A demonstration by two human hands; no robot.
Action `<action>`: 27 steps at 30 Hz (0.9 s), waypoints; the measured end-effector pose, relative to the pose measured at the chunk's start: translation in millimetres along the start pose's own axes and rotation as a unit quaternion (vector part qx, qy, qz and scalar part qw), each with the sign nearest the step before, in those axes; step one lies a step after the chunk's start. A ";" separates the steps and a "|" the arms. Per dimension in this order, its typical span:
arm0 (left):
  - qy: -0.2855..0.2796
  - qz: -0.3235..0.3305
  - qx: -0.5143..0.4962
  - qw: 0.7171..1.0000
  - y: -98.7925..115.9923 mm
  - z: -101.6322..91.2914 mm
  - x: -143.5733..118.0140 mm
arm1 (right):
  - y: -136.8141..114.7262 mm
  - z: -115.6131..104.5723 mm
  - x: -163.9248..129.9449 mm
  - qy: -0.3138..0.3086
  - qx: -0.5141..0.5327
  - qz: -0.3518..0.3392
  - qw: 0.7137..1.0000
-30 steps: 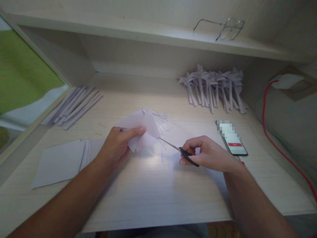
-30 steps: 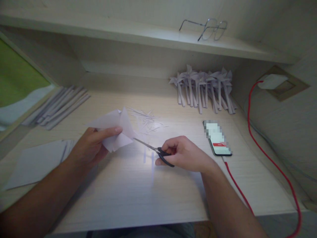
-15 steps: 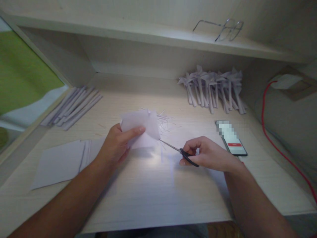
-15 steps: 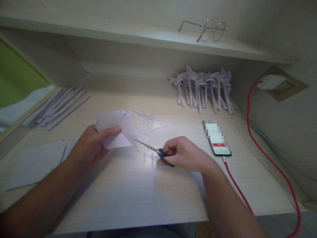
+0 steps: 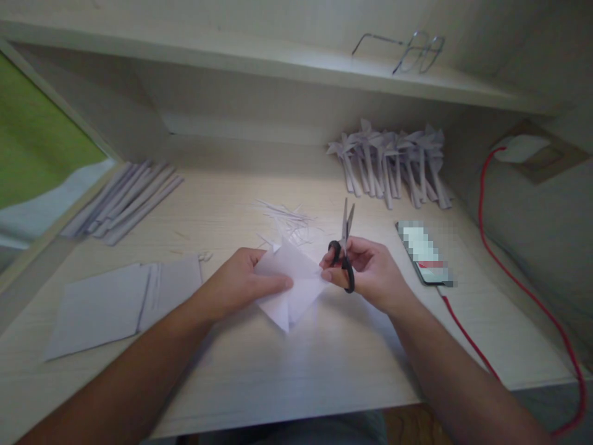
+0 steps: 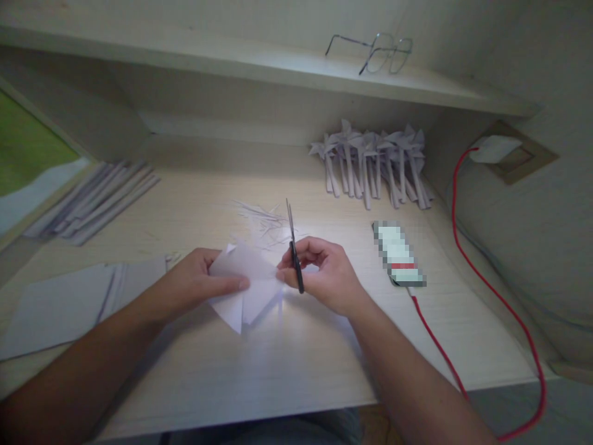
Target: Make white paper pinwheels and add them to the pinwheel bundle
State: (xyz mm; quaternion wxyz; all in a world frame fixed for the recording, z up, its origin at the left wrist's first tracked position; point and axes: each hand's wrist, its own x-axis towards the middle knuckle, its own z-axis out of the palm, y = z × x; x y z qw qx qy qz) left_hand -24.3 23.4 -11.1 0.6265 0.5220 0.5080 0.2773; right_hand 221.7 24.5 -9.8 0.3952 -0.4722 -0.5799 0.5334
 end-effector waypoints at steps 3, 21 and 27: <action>-0.008 0.000 -0.002 1.000 -0.1 -0.5 0.6 | 5.9 4.0 -0.4 0.009 -0.035 -0.025 0.999; 0.120 0.039 -0.073 0.989 -0.2 13.4 -0.9 | 17.4 28.2 -2.1 0.105 0.035 0.008 0.994; 0.130 0.052 -0.088 0.986 0.8 14.0 -1.1 | 18.3 29.1 -1.7 0.062 0.045 0.019 0.997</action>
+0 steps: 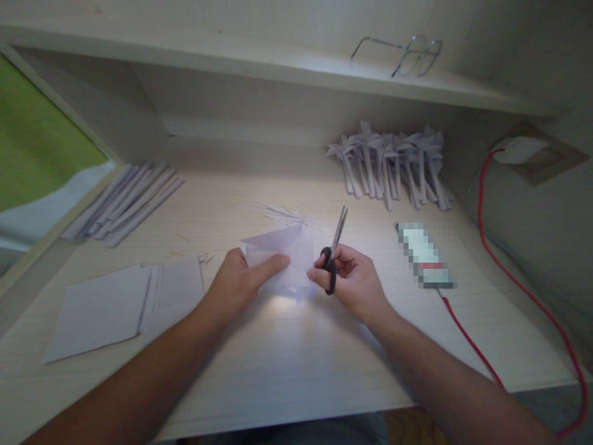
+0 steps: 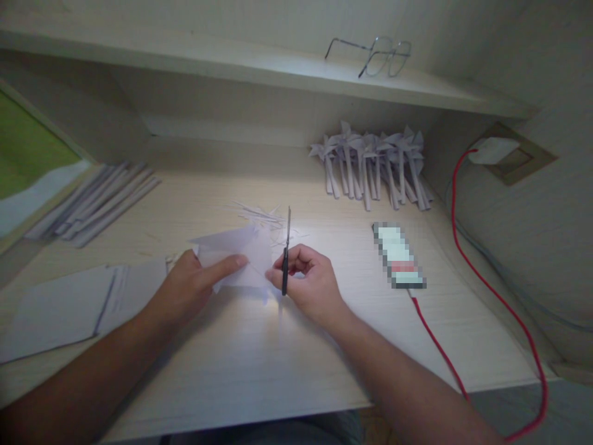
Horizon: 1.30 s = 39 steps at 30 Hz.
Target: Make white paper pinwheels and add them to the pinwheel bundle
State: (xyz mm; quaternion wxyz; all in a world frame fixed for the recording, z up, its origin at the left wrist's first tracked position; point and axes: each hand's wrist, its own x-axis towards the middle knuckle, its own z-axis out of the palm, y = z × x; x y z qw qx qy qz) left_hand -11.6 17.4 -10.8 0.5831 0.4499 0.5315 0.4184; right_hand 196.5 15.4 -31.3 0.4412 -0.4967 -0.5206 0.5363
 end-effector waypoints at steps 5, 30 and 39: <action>0.033 -0.002 -0.037 0.999 -6.7 -5.5 3.0 | -5.8 -5.5 2.7 -0.026 -0.016 0.037 0.999; 0.105 0.061 -0.184 0.975 7.1 -6.7 8.3 | -17.5 -30.4 4.5 -0.202 -0.178 0.122 0.955; 0.113 0.047 -0.191 0.974 8.5 -6.0 8.4 | -18.0 -30.6 3.6 -0.196 -0.183 0.124 0.956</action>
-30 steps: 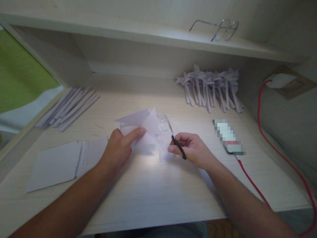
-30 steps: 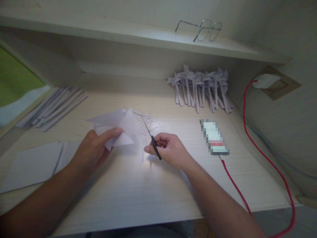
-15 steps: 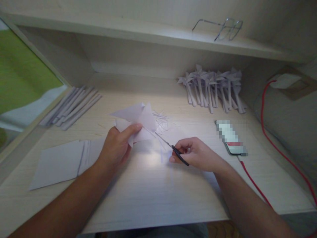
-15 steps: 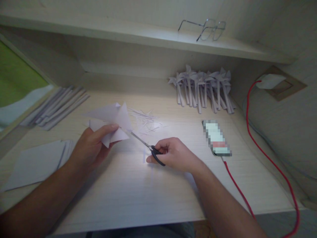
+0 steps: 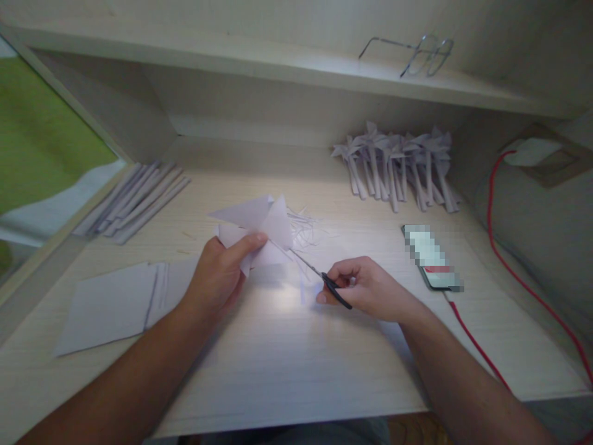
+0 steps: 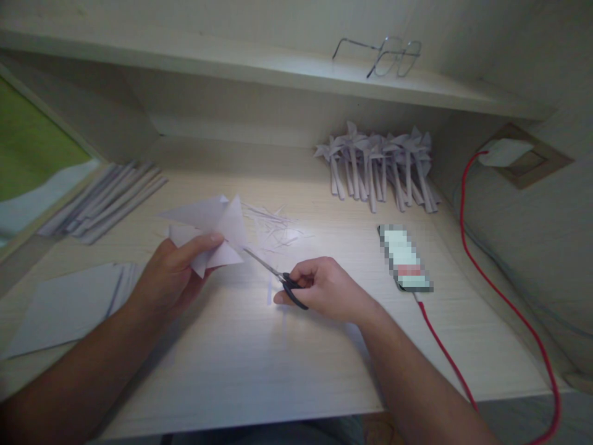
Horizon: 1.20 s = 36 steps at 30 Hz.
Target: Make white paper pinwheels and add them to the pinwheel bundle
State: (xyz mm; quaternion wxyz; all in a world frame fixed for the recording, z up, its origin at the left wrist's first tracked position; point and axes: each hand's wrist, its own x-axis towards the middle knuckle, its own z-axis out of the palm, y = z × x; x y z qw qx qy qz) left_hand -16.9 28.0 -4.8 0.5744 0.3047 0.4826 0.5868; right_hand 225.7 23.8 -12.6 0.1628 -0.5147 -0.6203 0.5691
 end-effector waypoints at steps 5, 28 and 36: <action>-0.005 -0.005 0.008 1.000 -1.5 -2.6 0.8 | 1.5 -0.5 1.7 0.000 -0.002 0.006 1.000; 0.017 0.004 0.003 1.000 2.0 -0.2 0.5 | 1.8 -1.6 1.3 -0.009 -0.009 0.013 1.000; 0.077 0.064 -0.029 0.995 2.4 -4.7 14.4 | 10.2 -24.8 5.3 0.147 -0.177 0.027 0.973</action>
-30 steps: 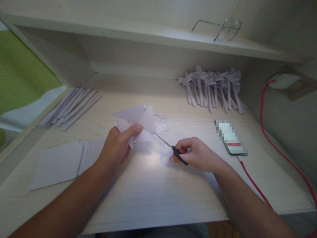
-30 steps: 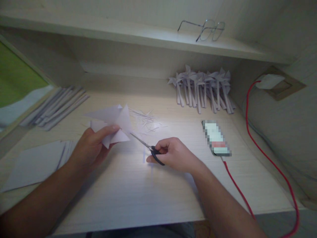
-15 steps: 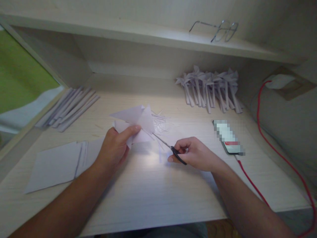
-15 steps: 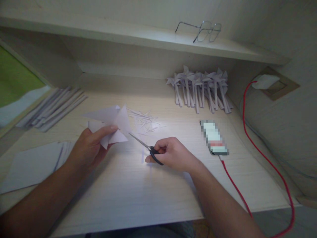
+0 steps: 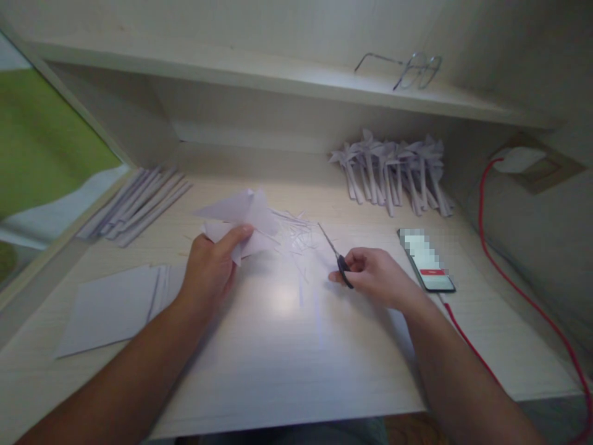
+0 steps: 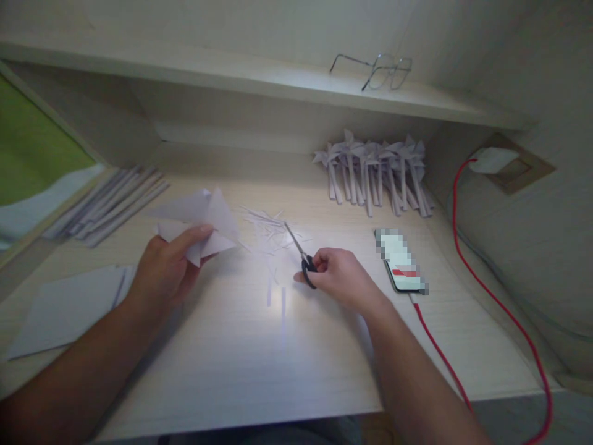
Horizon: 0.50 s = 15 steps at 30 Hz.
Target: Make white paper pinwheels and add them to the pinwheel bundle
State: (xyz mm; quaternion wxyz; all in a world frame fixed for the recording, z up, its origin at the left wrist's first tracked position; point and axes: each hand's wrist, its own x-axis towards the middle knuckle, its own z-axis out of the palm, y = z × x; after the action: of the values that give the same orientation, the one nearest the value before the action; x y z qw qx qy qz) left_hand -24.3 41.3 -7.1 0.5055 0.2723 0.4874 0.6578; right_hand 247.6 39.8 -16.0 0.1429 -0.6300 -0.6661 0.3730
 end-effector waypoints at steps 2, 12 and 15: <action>0.017 0.017 0.005 1.000 -0.6 -3.2 6.3 | 6.0 -7.2 4.8 0.053 -0.111 0.029 0.992; 0.069 0.132 0.024 0.989 19.9 -22.0 30.0 | 6.8 -14.9 6.4 0.110 -0.239 0.044 0.964; 0.059 0.143 0.026 0.988 22.9 -27.0 33.3 | -1.8 -14.2 2.1 0.096 -0.238 0.012 0.967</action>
State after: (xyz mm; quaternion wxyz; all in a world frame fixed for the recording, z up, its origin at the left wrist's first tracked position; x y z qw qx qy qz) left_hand -67.7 62.0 -0.7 0.3694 0.3127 0.4892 0.7256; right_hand 255.3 46.4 -5.7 0.0476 -0.6865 -0.7112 0.1437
